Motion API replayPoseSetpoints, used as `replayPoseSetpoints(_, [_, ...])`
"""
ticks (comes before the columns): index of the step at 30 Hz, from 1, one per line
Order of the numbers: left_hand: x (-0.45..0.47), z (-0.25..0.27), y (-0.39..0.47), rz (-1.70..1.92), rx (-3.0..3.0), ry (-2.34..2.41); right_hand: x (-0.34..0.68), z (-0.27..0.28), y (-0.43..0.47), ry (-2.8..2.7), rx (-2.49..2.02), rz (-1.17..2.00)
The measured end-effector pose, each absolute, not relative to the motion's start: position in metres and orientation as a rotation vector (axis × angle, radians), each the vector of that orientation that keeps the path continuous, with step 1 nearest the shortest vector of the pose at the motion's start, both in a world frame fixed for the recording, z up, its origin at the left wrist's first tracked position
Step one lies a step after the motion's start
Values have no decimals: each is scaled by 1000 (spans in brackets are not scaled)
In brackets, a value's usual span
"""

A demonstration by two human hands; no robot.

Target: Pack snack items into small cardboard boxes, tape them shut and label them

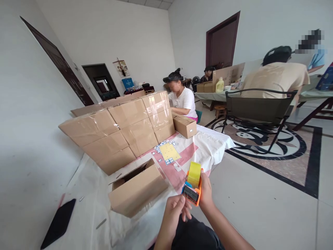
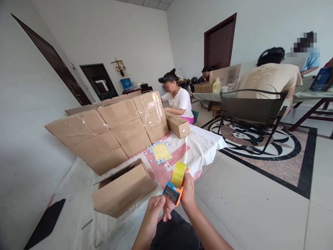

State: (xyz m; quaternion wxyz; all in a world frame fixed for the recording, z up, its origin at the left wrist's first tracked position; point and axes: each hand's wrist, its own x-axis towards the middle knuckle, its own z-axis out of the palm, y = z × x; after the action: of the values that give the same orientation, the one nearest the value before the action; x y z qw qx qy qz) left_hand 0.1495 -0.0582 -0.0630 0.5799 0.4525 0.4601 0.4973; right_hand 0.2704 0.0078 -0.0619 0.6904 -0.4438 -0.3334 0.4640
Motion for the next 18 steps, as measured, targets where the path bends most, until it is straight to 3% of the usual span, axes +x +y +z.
replayPoseSetpoints(12, [145,-86,-50,1213,1089,1171,269,-62,6,-516,-959,1223])
replayPoseSetpoints(18, [153,-83,-54,1129,1201,1204,275,-60,8,-548,-1009,1167])
